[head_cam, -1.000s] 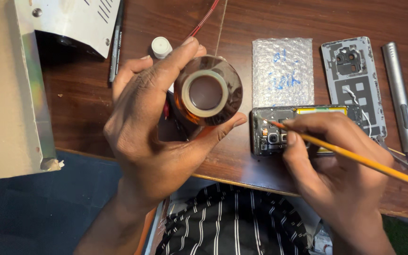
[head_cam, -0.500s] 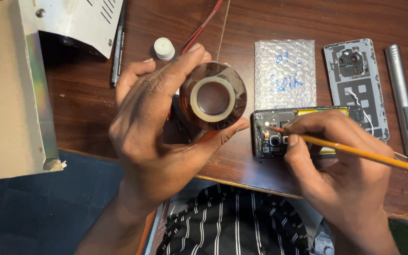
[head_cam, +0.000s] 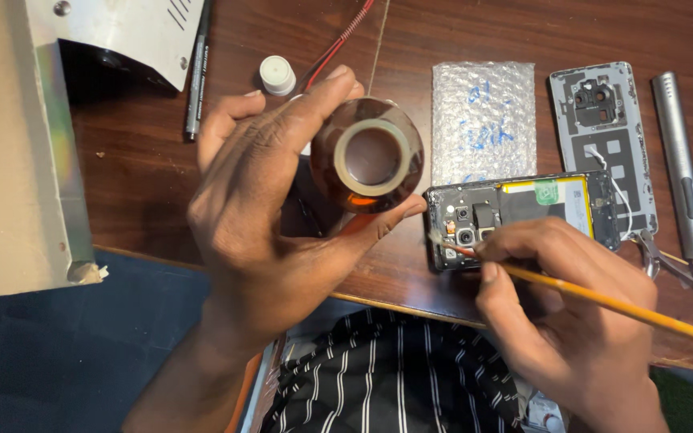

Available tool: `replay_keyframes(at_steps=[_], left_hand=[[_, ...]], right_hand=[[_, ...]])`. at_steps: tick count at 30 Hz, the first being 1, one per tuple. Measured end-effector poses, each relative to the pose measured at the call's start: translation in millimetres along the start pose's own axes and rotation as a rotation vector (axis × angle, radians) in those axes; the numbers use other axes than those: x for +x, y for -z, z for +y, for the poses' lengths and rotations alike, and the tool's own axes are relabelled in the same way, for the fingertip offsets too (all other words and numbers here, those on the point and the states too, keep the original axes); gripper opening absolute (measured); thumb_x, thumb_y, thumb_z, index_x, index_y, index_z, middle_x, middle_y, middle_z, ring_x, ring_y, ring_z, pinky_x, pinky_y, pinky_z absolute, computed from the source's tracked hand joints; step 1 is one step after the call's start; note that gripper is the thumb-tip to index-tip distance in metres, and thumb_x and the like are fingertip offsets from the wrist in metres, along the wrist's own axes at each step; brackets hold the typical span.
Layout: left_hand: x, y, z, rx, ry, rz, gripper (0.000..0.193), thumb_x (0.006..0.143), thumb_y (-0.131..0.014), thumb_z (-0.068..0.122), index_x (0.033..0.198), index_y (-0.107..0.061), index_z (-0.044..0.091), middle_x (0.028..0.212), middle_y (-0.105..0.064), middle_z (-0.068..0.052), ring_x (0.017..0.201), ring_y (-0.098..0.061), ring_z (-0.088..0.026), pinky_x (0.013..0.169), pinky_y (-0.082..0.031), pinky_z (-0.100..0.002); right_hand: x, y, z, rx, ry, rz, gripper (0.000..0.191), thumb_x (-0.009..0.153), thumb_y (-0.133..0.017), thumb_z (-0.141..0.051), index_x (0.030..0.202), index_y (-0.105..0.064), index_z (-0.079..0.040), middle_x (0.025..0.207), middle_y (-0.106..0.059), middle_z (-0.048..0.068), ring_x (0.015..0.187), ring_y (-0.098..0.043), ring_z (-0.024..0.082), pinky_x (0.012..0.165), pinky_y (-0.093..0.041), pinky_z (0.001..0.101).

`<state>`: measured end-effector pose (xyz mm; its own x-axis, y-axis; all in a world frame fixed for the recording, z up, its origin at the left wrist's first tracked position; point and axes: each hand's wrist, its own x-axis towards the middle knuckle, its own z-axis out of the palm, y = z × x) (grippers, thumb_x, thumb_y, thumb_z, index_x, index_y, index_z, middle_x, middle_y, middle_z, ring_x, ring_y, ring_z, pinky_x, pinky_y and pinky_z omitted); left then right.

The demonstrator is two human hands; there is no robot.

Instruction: The person holds a disassembled smartphone with its battery exposed on a repair desk and uses a brush to apply liquid flux from a brown bottle onto the motherboard. They dip the brush into the bottle repeatedly and reposition the phone, then use a blue soldering iron on the board.

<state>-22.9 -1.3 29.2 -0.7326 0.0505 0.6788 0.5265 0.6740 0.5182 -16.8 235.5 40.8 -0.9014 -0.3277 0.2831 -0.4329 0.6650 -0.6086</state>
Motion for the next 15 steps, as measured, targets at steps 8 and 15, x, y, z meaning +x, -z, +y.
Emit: replay_keyframes(at_steps=[8, 15], left_hand=[[-3.0, -1.1, 5.1, 0.007, 0.026, -0.049, 0.080, 0.085, -0.098, 0.037, 0.142, -0.053, 0.003, 0.131, -0.071, -0.006, 0.116, -0.072, -0.018, 0.116, -0.042, -0.042], [-4.9, -3.4, 9.2, 0.000, 0.031, -0.062, 0.078, 0.084, -0.095, 0.038, 0.140, -0.054, 0.002, 0.128, -0.072, -0.008, 0.117, -0.072, -0.020, 0.119, -0.042, -0.046]], right_hand=[[-8.9, 1.2, -4.5, -0.019, -0.070, -0.024, 0.010, 0.085, -0.071, -0.002, 0.094, -0.069, 0.001, 0.084, -0.071, 0.010, 0.062, -0.065, 0.016, 0.054, -0.048, 0.0278], [-7.4, 3.3, 4.3, 0.031, -0.059, -0.010, 0.012, 0.087, -0.073, -0.006, 0.095, -0.065, -0.001, 0.083, -0.071, 0.008, 0.071, -0.066, 0.016, 0.061, -0.051, 0.0273]])
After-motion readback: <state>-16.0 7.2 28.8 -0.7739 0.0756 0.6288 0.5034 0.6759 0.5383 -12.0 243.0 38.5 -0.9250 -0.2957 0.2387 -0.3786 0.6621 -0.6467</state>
